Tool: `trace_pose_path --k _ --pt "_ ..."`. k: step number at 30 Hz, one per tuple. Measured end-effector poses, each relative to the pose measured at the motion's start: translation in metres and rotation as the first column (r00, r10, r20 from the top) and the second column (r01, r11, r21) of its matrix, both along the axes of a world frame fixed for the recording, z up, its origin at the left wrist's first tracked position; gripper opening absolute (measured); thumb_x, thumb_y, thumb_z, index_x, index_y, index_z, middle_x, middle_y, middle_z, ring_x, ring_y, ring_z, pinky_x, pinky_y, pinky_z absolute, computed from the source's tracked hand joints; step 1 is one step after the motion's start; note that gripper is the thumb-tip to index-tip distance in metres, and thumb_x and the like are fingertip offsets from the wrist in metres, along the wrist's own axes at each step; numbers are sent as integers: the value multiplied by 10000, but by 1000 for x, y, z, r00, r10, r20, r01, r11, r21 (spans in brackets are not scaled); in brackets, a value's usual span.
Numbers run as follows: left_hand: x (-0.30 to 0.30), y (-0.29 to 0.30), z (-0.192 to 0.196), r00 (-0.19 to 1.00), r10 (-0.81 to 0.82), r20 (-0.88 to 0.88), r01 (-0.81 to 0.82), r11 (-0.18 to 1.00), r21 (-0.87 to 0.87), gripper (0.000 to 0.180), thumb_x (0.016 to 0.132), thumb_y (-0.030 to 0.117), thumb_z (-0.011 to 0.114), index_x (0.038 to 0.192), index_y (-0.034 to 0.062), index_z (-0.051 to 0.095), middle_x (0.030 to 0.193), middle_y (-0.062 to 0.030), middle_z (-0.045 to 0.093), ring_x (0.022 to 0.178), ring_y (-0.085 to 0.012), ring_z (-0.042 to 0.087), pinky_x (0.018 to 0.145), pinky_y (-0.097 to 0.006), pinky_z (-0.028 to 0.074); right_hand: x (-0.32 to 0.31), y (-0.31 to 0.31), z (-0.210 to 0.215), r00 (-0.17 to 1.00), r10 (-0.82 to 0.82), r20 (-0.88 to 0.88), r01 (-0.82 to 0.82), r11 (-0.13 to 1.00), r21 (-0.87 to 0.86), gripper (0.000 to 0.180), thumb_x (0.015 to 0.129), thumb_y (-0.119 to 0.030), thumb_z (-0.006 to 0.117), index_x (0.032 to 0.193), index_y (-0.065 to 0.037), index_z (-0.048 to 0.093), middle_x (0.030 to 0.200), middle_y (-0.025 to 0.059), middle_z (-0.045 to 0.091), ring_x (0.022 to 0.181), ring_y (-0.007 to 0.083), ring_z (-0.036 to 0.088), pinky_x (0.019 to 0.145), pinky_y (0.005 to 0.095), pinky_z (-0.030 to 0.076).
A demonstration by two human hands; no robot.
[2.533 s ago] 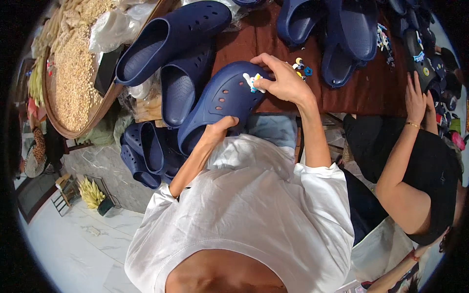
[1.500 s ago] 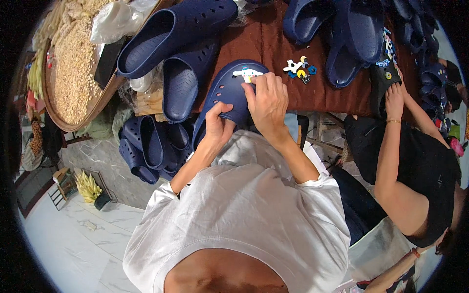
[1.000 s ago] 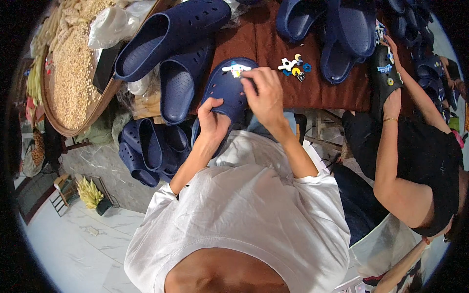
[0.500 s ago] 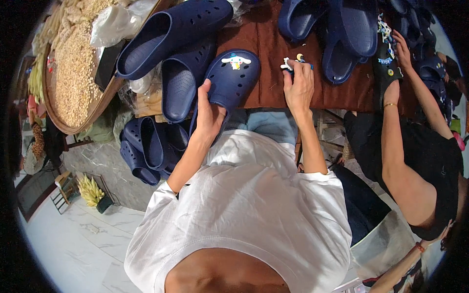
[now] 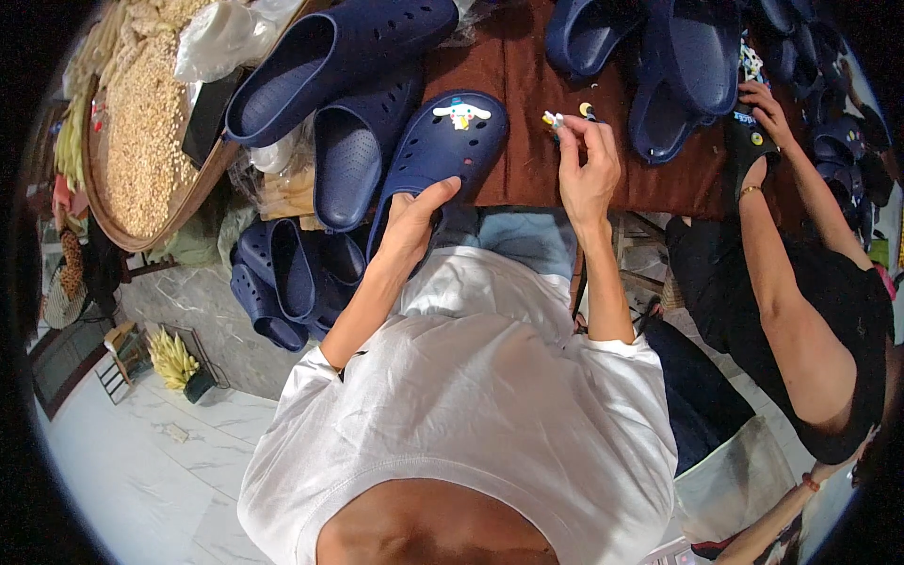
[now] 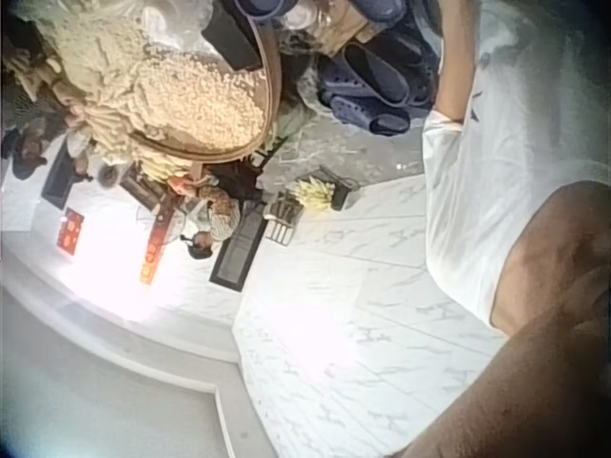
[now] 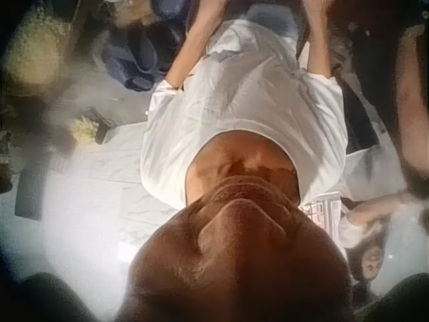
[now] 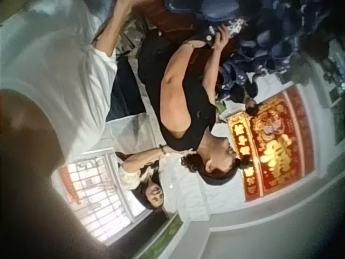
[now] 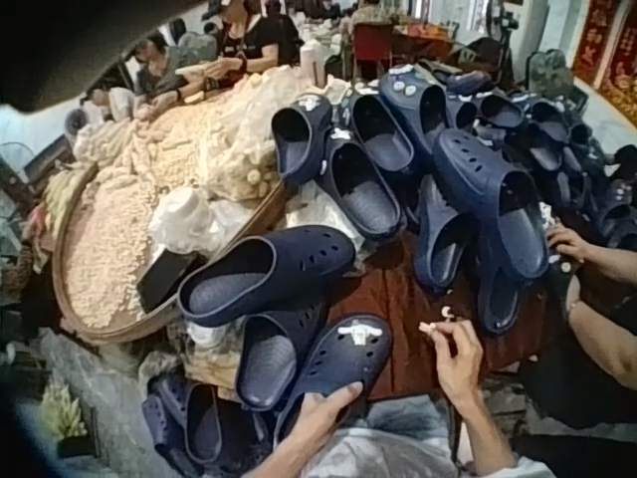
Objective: Decorating clogs by inserting small charms into the holes of the shoes.
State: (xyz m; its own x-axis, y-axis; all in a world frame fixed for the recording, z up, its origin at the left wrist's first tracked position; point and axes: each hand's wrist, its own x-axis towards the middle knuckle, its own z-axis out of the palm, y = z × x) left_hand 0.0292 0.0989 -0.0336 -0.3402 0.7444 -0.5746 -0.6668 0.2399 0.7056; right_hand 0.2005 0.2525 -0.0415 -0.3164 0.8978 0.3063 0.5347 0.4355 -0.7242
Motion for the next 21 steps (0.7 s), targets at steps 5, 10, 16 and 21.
trace_pose_path --k 5,10,16,21 --pt "3 -1 2 1000 5 -11 -4 1000 24 565 791 127 751 1273 -41 509 1199 -93 595 1075 -181 574 976 -303 446 -19 -26 10 867 156 -472 -426 723 -544 179 966 -86 617 1107 23 626 944 22 660 843 53 584 742 214 485" --pt "6 -4 3 999 9 35 -9 1000 -2 541 796 94 737 1272 -29 511 1191 -90 598 1076 -175 576 968 -303 451 -35 -36 -4 856 108 -505 -460 606 -649 173 946 -104 654 1066 19 637 918 0 646 821 47 580 727 196 485" --pt "7 -3 1 996 41 81 -37 998 -40 567 778 78 743 1282 -27 506 1195 -91 596 1073 -180 581 965 -303 453 -35 -32 0 900 147 -411 -408 616 -673 151 937 -103 665 1039 5 640 870 2 647 777 44 581 709 195 487" --pt "5 -1 11 997 24 74 -23 1000 -19 555 773 75 729 1274 -29 513 1184 -100 599 1067 -188 583 959 -307 454 -29 -12 -6 862 164 -480 -497 464 -733 119 933 -105 670 999 -14 629 850 -6 645 743 41 574 681 197 485"
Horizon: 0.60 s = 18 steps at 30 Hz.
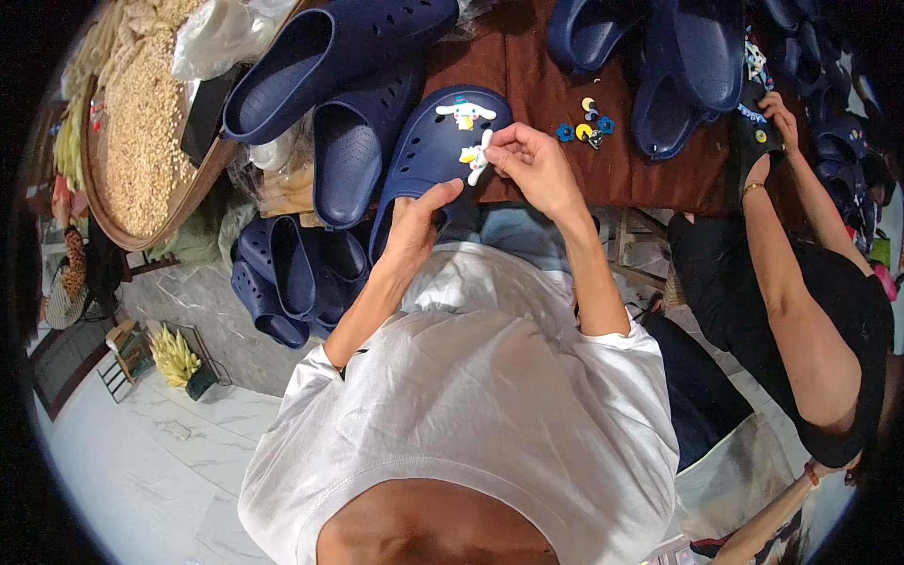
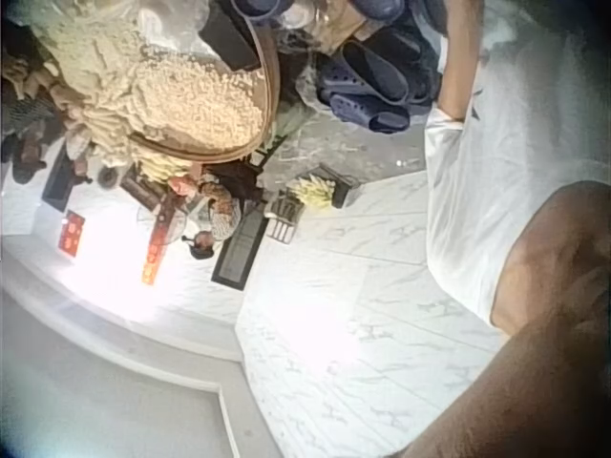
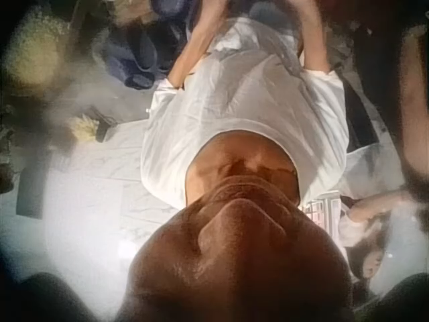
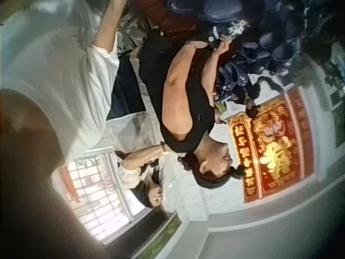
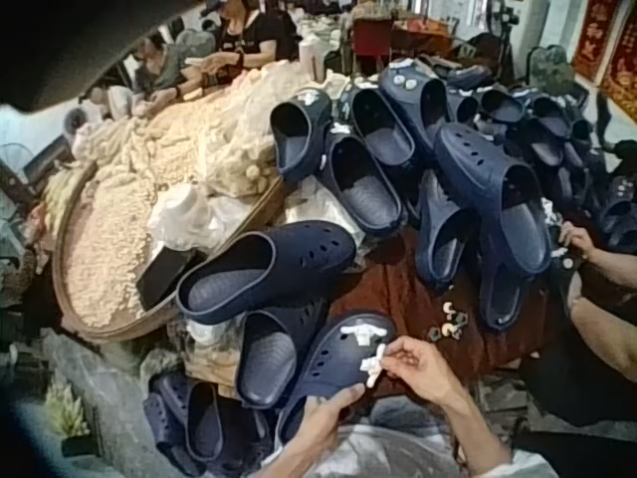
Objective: Decorating clogs by inserting small charms into the holes of the shoes.
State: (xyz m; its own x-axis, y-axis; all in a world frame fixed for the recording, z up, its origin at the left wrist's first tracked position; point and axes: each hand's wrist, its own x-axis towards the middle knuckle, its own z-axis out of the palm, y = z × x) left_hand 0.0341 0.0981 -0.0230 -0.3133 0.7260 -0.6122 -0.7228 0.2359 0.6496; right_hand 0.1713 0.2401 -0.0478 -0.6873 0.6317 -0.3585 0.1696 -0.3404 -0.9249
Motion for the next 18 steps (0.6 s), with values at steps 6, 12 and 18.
trace_pose_path --k 6,12,18 --pt "2 -4 -6 1000 4 -22 -4 1000 17 538 786 71 716 1269 -41 504 1170 -101 602 1052 -181 586 959 -304 455 6 13 5 987 156 -28 -158 972 -176 98 928 -107 676 966 -36 621 836 -10 640 724 50 581 674 203 493" --pt "6 -4 -5 998 49 -39 -48 998 27 514 802 66 712 1258 -50 506 1185 -102 596 1055 -175 583 963 -300 455 2 -11 3 1000 25 3 -25 995 -101 98 928 -101 673 963 -33 612 841 -11 635 729 40 576 674 199 490" --pt "7 -3 -5 997 35 -64 -31 998 59 490 815 53 696 1259 -43 512 1172 -96 597 1054 -169 582 952 -296 464 -7 -29 7 996 -88 31 79 970 231 87 936 -81 645 956 -18 588 829 -3 619 723 46 557 670 206 475"
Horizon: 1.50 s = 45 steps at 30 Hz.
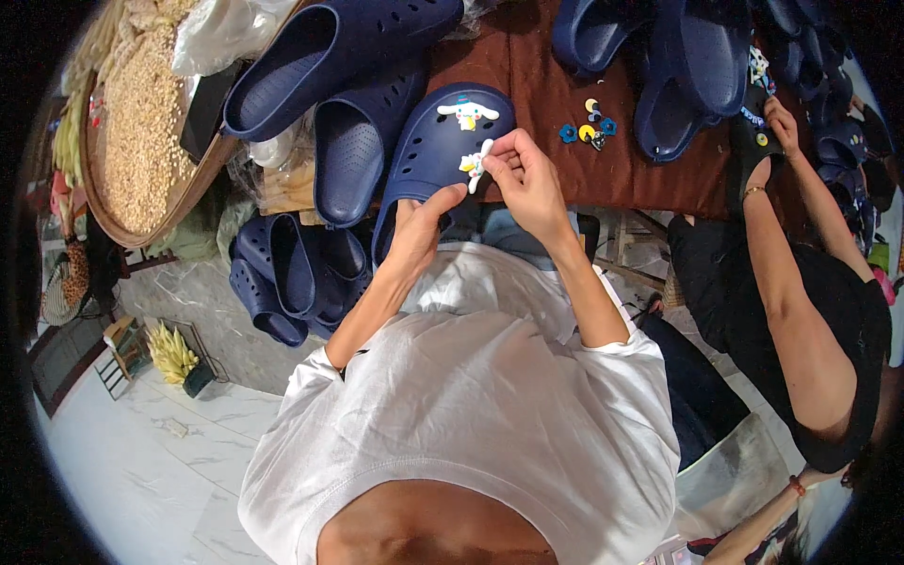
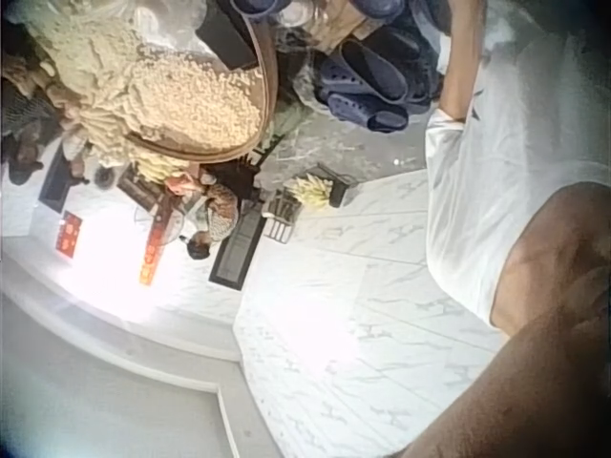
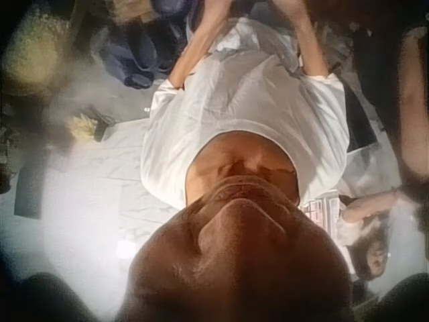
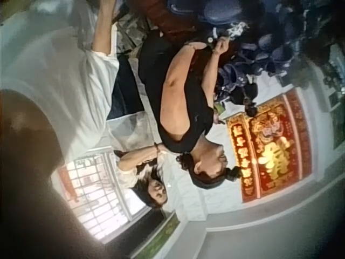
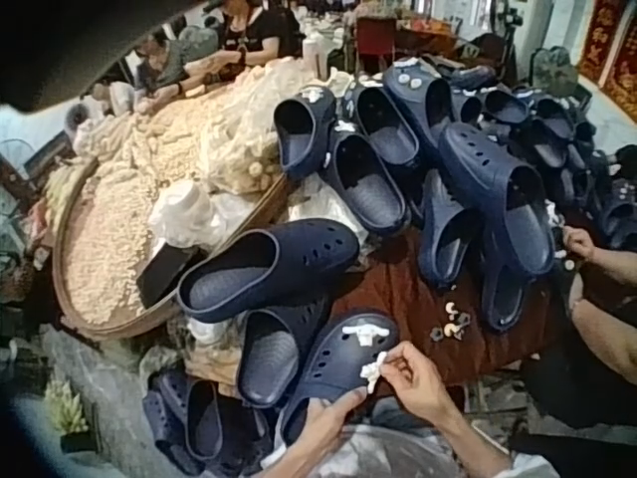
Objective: Decorating clogs by inserting small charms into the holes of the shoes.
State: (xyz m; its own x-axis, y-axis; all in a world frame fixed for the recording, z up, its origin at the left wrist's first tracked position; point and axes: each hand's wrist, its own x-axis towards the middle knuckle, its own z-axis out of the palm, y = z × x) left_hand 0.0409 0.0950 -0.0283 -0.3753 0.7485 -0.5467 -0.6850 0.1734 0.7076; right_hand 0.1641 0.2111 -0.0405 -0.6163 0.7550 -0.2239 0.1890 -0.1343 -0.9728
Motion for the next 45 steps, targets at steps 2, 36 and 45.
trace_pose_path --k 2,36,45 --pt "3 2 2 1000 16 -22 -16 1000 -5 484 817 48 690 1259 -40 512 1172 -95 596 1054 -167 582 947 -295 467 -3 -1 3 999 -31 26 28 991 129 87 933 -76 637 946 -14 577 811 6 616 716 51 553 665 214 476" --pt "18 -3 4 954 33 -297 -42 999 -23 294 865 72 709 1124 -26 611 1026 -71 639 886 -135 609 799 -277 497 8 7 -1 992 36 -117 -68 958 -279 183 859 -51 744 898 -38 566 827 23 639 730 42 603 664 178 501" --pt "6 4 3 975 24 -222 -23 1000 6 384 851 89 726 1183 -38 580 1107 -92 628 968 -165 611 858 -296 502 -3 -8 -10 977 -124 -172 81 967 -240 130 878 -29 718 931 -37 601 846 -14 616 751 16 564 666 150 467"
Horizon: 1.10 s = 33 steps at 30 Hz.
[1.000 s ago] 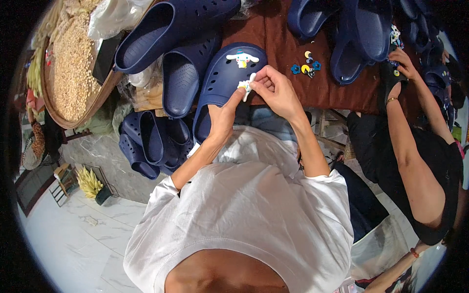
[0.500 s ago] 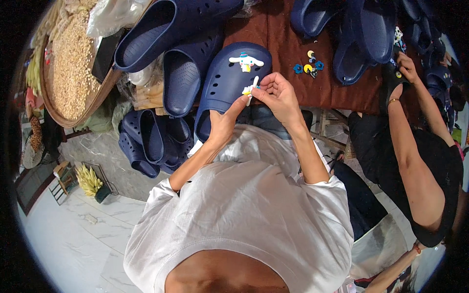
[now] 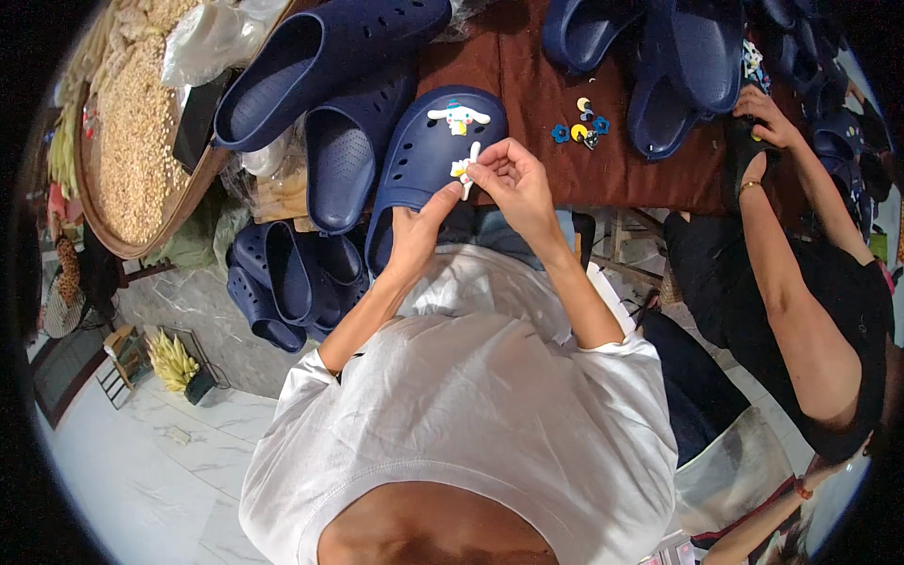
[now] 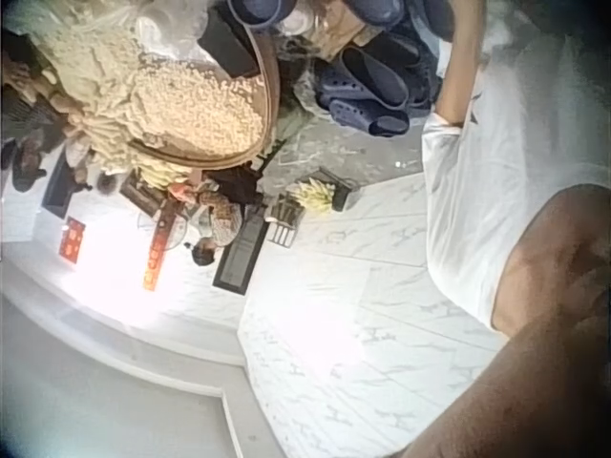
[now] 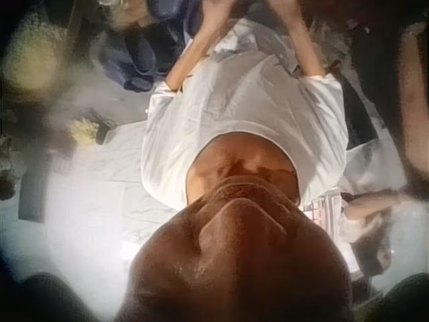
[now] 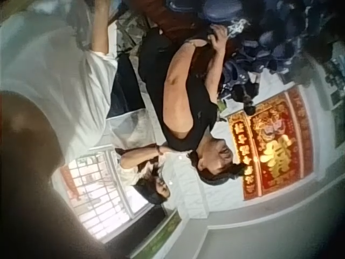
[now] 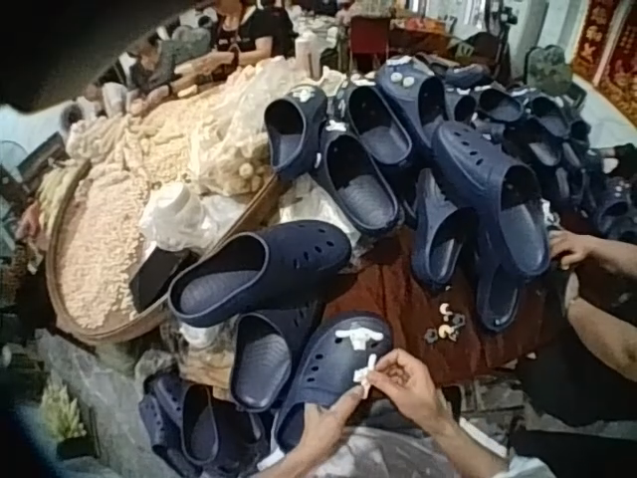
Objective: Decorating clogs by inserting small charms into the holes of the shoes.
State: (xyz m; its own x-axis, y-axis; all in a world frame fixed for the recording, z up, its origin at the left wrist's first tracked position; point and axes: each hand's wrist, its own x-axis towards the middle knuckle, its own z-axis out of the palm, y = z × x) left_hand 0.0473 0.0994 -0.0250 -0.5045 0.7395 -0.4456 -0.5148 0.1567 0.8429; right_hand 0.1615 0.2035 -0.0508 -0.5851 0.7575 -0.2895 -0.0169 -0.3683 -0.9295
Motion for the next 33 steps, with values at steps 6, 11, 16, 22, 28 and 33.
trace_pose_path --k 6,11,16,22,28,33 --pt "-12 -2 -9 967 8 253 -5 1000 -14 446 885 170 701 1247 -47 555 1181 -106 614 1072 -177 590 972 -321 455 10 11 -4 989 -74 131 40 969 243 98 918 -79 676 984 -26 625 854 -12 621 769 47 578 693 208 485" --pt "-21 -12 -12 896 38 443 -74 995 64 530 949 319 578 1330 -33 472 1338 -143 563 1215 -272 566 1038 -412 446 41 46 -1 713 -443 544 -289 521 803 247 825 -169 729 1034 -68 644 956 129 577 921 334 560 793 421 451" --pt "-29 -5 -11 676 148 722 -300 950 86 529 935 219 570 1372 -39 420 1439 -197 476 1319 -324 487 1116 -485 380 49 58 -7 657 -468 591 -412 434 801 222 835 -141 712 1026 -49 646 958 139 586 912 345 565 796 433 464" --pt "-26 -5 -7 617 158 771 -345 935 85 532 910 96 566 1386 -59 387 1425 -201 480 1322 -334 475 1139 -508 351 44 56 -3 688 -455 565 -401 410 819 131 889 -103 639 1003 -42 664 922 148 609 881 341 588 782 427 475" --pt "-6 -10 -2 676 109 729 -285 951 123 504 921 59 587 1370 -65 395 1373 -184 510 1287 -287 505 1129 -453 375 14 30 61 887 -230 400 -158 663 731 136 945 -85 584 1035 -32 671 904 119 627 856 260 640 758 354 490" --pt "5 -13 2 743 113 660 -256 959 124 465 932 79 567 1352 -66 431 1352 -170 536 1261 -267 519 1119 -429 372 -13 16 62 944 -64 325 -206 654 728 123 942 -88 594 1018 -30 672 881 115 632 765 236 647 656 325 498"
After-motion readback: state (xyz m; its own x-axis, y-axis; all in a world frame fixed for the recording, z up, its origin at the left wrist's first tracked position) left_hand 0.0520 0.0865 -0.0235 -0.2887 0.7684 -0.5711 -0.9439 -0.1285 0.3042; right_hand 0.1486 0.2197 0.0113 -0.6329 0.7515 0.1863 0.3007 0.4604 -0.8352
